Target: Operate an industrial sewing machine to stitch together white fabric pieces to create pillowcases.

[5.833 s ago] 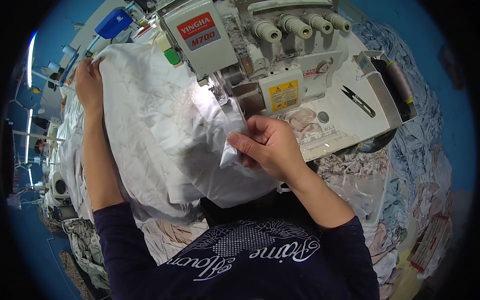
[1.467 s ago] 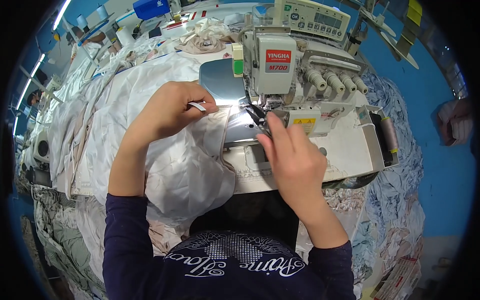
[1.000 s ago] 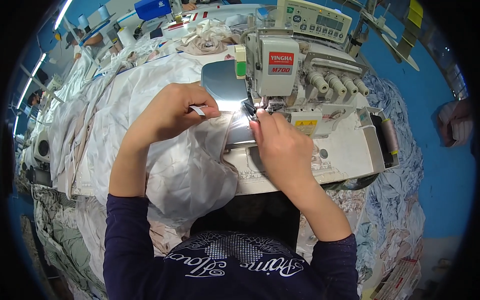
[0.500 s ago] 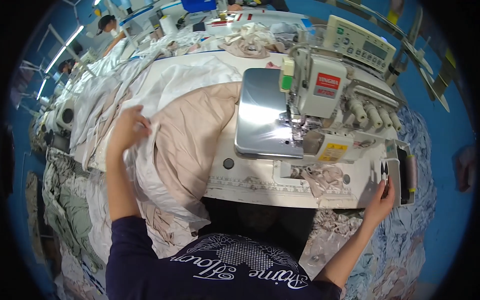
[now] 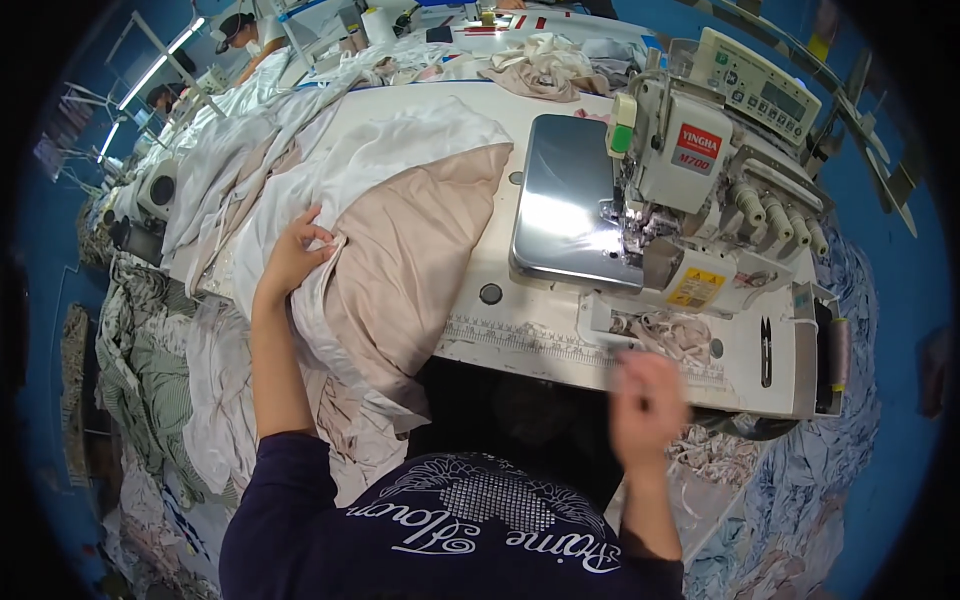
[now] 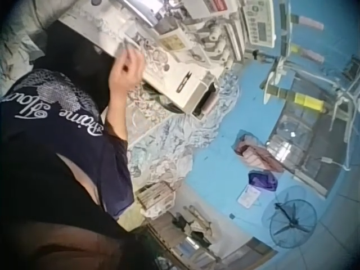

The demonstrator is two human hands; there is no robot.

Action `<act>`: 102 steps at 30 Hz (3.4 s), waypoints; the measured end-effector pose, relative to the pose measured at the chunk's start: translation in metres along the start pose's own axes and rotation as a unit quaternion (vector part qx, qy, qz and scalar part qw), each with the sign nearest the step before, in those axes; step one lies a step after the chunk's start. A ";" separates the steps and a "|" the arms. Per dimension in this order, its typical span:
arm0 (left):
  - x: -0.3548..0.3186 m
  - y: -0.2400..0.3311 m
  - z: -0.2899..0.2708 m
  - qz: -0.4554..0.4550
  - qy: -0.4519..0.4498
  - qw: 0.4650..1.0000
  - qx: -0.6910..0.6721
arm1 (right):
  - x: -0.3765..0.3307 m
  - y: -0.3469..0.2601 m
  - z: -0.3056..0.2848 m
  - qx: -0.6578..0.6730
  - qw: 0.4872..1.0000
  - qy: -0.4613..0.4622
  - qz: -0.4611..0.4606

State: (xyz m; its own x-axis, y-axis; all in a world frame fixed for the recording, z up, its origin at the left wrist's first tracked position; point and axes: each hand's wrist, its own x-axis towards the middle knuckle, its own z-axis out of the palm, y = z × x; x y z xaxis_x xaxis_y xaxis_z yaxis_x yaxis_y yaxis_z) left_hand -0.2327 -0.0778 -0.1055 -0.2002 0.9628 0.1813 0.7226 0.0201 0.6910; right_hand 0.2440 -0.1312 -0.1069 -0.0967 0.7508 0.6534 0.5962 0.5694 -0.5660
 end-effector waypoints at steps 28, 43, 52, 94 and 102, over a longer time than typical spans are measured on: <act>-0.210 -0.005 0.119 -0.079 -0.132 0.469 -0.870 | -0.011 -0.140 0.194 0.113 0.855 -0.270 -0.428; -0.323 -0.236 0.263 -0.292 -0.001 0.378 -0.878 | -0.029 -0.115 0.165 0.127 0.851 -0.226 -0.456; -0.279 -0.165 0.266 -0.515 0.127 0.471 -0.705 | -0.057 -0.050 0.136 0.060 0.912 -0.207 -0.349; -0.258 -0.151 0.258 -0.430 0.054 0.547 -0.716 | 0.006 -0.192 0.245 0.181 0.979 -0.096 -0.010; -0.200 -0.112 0.242 -0.480 -0.059 0.549 -0.682 | 0.002 -0.253 0.324 0.127 0.984 -0.125 0.024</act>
State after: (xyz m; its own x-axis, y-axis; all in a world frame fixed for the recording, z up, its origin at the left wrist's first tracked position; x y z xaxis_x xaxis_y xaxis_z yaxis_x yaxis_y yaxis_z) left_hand -0.1138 -0.2075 -0.3888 0.0473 0.6973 -0.7152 -0.8611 0.3913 0.3245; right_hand -0.1658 -0.1651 -0.1252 -0.2853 0.8199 0.4964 0.3903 0.5724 -0.7211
